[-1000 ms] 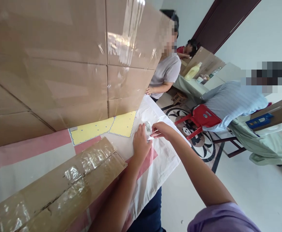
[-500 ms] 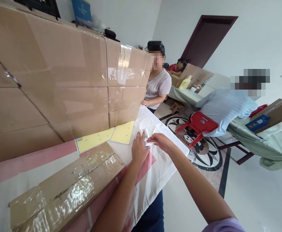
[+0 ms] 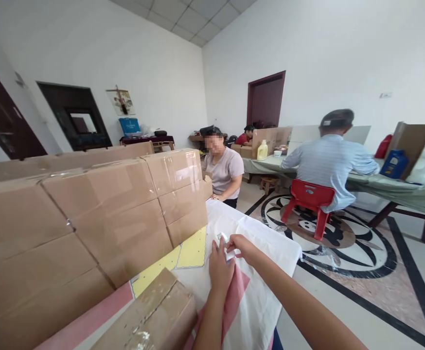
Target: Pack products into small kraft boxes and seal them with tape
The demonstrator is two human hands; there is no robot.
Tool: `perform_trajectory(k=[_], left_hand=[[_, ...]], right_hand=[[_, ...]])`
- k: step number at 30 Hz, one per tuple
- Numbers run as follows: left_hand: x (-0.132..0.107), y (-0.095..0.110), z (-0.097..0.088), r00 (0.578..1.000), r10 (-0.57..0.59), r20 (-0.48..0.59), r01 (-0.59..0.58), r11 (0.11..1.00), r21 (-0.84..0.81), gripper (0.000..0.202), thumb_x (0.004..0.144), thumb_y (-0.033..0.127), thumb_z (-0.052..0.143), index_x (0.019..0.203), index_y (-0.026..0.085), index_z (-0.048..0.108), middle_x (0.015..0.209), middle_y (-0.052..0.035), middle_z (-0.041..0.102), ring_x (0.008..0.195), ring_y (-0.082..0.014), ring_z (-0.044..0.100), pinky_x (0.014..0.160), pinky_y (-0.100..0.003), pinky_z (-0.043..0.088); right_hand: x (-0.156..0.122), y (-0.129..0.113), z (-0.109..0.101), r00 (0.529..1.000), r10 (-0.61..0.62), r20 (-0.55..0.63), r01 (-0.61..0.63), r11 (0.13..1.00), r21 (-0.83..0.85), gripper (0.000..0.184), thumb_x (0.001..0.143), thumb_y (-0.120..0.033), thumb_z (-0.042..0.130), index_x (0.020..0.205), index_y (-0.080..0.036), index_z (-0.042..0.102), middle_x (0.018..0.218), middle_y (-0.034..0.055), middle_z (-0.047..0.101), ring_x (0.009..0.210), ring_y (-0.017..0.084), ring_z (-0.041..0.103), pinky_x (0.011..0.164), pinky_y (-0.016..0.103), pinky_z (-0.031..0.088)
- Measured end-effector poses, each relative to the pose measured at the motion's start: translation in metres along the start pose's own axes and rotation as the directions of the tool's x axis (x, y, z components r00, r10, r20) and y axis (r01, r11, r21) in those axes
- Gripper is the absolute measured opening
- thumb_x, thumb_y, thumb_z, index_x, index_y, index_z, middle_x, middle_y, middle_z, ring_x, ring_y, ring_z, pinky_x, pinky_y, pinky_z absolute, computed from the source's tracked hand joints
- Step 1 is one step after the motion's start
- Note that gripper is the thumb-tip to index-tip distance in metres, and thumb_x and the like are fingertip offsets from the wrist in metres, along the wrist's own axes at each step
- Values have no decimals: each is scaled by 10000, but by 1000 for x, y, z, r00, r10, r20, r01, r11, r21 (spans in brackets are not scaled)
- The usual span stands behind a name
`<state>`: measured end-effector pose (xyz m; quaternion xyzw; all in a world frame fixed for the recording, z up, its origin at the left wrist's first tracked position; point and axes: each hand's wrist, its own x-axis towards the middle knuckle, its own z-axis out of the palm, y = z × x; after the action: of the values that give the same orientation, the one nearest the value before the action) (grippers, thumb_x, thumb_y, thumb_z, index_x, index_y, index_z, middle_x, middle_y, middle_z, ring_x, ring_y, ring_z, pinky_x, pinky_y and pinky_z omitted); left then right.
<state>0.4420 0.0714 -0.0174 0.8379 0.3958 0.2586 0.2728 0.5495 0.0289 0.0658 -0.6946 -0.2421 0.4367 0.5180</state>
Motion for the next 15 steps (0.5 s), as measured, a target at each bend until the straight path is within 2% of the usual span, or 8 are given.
perform_trajectory(k=[9, 15], left_hand=[[1, -4, 2, 999, 0, -40, -1, 1000, -25, 740, 847, 237, 618, 1531, 272, 340, 1610, -153, 349, 1446, -283, 435, 1142, -381, 409], [3, -5, 3, 999, 8, -37, -9, 1000, -14, 731, 838, 244, 628, 1516, 260, 355, 1582, -152, 389, 1444, -293, 432, 1133, -390, 416]], right_hand=[[-8, 14, -8, 991, -127, 37, 126, 992, 26, 198, 717, -333, 491, 731, -183, 619, 869, 43, 710, 924, 214, 626, 788, 333, 340], [-10, 12, -2, 986, -169, 3, 169, 984, 59, 212, 776, -358, 548, 676, -181, 610, 787, 30, 687, 709, 157, 580, 655, 285, 334]])
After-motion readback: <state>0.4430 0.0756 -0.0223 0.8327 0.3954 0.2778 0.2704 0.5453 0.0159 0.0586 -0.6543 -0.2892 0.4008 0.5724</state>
